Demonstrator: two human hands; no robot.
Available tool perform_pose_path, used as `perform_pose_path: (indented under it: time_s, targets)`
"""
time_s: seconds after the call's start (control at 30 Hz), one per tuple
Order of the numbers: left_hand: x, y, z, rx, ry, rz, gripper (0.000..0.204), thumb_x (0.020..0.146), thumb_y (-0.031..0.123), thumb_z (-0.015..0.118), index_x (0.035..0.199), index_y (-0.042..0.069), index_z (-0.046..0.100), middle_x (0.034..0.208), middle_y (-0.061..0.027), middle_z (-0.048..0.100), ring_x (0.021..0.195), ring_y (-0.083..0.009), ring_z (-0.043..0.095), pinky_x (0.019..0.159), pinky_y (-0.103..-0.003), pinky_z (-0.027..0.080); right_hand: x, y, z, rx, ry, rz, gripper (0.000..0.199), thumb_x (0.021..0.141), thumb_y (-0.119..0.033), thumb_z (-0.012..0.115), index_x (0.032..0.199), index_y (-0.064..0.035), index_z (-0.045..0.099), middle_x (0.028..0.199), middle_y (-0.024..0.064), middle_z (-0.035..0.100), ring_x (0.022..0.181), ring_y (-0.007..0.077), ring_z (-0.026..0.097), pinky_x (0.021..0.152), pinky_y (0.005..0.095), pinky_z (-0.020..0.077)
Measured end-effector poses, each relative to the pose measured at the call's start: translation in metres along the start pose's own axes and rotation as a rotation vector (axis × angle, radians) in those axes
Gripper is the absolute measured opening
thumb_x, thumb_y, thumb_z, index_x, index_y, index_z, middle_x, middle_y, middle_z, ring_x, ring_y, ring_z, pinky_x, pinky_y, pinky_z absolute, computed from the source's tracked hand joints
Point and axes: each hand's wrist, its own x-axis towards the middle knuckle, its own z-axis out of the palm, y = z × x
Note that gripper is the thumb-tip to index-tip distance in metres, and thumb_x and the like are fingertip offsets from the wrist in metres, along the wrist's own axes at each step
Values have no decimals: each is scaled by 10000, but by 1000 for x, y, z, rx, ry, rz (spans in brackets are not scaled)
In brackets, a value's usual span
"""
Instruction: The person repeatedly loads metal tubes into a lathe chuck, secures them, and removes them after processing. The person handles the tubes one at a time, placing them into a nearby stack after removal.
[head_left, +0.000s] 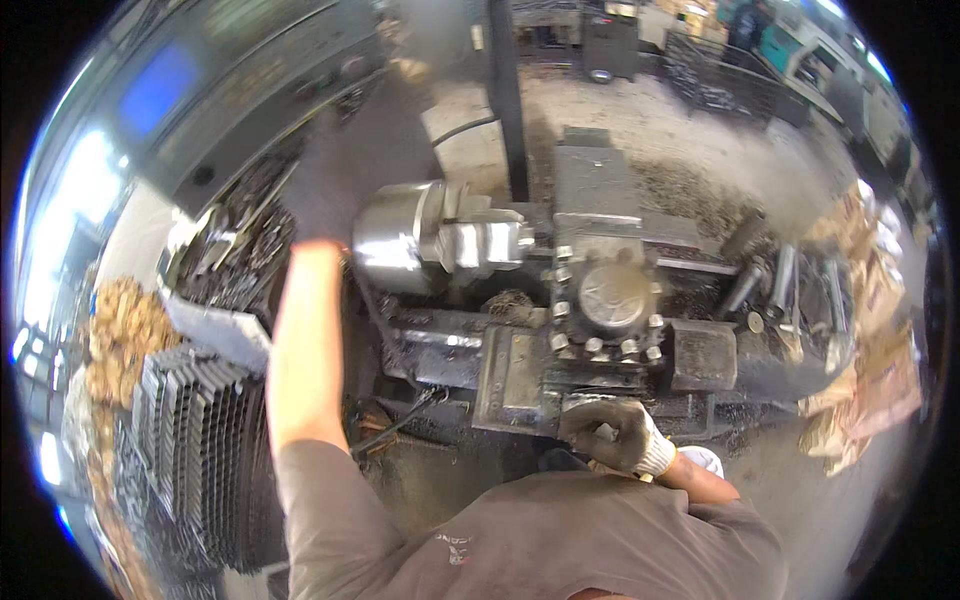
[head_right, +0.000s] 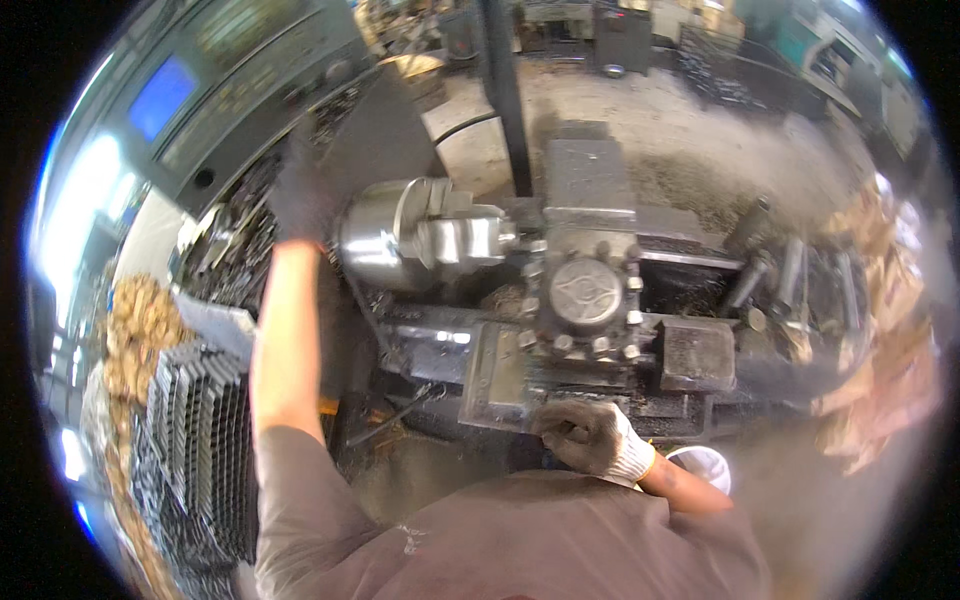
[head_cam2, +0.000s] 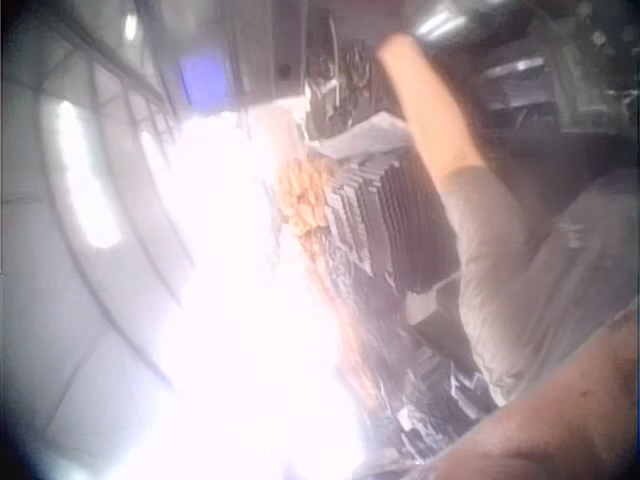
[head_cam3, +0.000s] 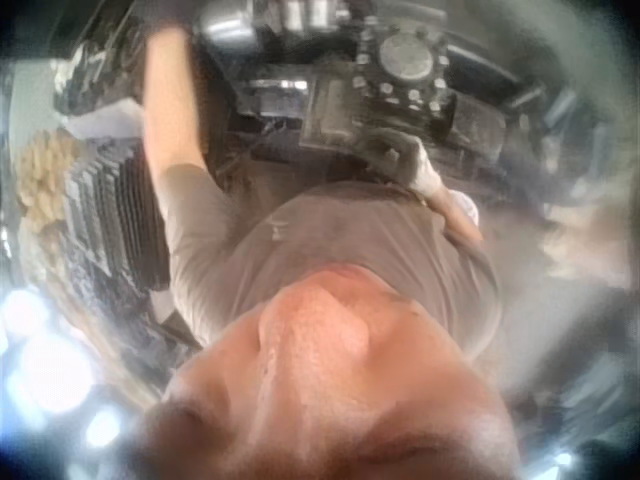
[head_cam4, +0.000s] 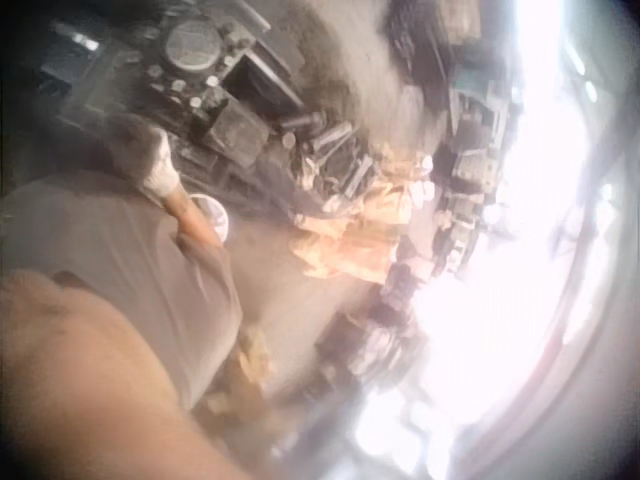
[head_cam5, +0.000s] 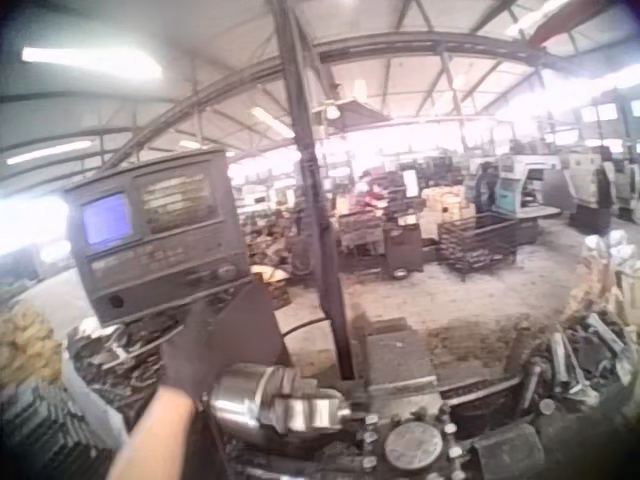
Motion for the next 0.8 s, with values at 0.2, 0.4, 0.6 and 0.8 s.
perform_pose_path:
  time_s: [0.2,0.4,0.6,0.8]
  targets:
    - [-381,-32,3,-365,-566,145,425,982,344,657,1367,164,668,1343,-154,695,1149,-385,701,1031,-522,540,39,17,96,-57,-371,-87,284,906,-44,699,1185,-14,746,1098,127,796,876,193,763,792,324,615]
    - [-823,-142,-117,-303,-1103,-1282,620,989,559,581,1379,93,702,1449,-228,645,1343,-430,616,1123,-497,481,61,67,270,-196,-770,-89,294,907,-145,685,1168,-32,759,1036,169,808,946,288,799,847,381,630]
    - [-1161,-59,-313,-63,-724,-2527,514,985,435,581,1336,96,741,1453,-167,660,1358,-368,633,1077,-494,542,61,145,428,-575,-1010,-362,310,869,-232,726,1110,-44,781,1062,205,792,1004,363,775,893,434,618]
    - [-1196,99,-293,-116,-1426,-1929,467,1057,438,522,1345,136,733,1422,-116,700,1270,-303,699,980,-459,586,101,244,520,-985,-1649,-810,194,930,-250,681,1019,-132,807,937,101,806,881,310,786,749,415,619]
